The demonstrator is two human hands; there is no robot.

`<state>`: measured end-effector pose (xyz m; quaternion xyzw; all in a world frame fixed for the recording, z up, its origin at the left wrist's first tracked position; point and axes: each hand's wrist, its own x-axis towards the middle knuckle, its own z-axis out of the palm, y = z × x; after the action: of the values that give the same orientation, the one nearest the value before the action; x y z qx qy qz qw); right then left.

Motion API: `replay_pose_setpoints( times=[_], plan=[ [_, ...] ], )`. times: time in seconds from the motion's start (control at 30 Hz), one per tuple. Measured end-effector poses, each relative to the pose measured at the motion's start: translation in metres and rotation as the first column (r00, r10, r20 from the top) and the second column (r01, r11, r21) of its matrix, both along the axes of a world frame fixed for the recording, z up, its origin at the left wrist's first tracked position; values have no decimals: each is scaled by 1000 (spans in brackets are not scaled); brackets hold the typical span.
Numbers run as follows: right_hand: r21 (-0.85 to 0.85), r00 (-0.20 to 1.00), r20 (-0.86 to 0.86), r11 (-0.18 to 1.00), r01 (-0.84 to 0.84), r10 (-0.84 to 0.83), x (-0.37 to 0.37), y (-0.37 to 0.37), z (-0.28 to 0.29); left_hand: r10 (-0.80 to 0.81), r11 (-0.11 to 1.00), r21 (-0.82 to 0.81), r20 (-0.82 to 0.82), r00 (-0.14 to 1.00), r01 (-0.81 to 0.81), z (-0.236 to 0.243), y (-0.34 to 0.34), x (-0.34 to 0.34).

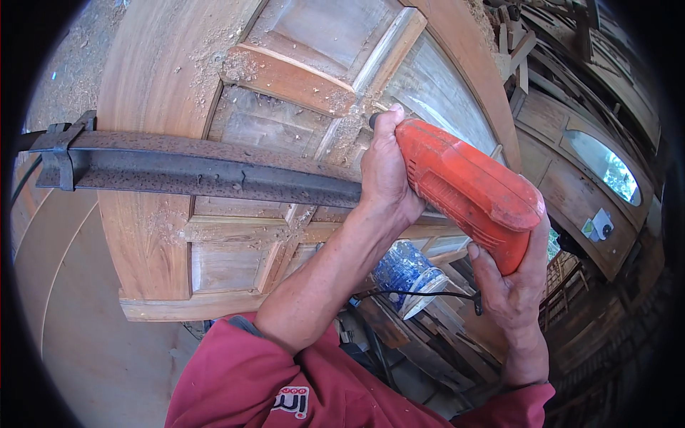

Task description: The person selects metal bits from a tray and puts them into a bucket, then walks to a wooden door where they use a hammer to drive a nail and a power drill to create holes in the wood.

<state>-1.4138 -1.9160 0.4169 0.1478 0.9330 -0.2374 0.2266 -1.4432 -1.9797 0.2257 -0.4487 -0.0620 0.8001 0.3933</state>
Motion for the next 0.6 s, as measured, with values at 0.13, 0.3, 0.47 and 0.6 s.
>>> replay_pose_setpoints(
  times=[0.13,0.3,0.47,0.6],
  plan=[
    [25,996,-48,997,-73,74,-1,1,-4,-9,1000,-5,-9,1000,9,-1,-5,-1],
    [36,994,-45,995,-96,98,1,3,-7,19,1000,19,-50,999,-18,-1,-7,-2],
    [30,996,-22,995,-91,92,-2,4,-10,-2,1000,-6,3,1000,2,-4,-7,-6],
    [4,997,-41,997,-71,71,1,6,-11,-10,1000,-8,2,1000,10,-7,-5,-1]
  ],
)
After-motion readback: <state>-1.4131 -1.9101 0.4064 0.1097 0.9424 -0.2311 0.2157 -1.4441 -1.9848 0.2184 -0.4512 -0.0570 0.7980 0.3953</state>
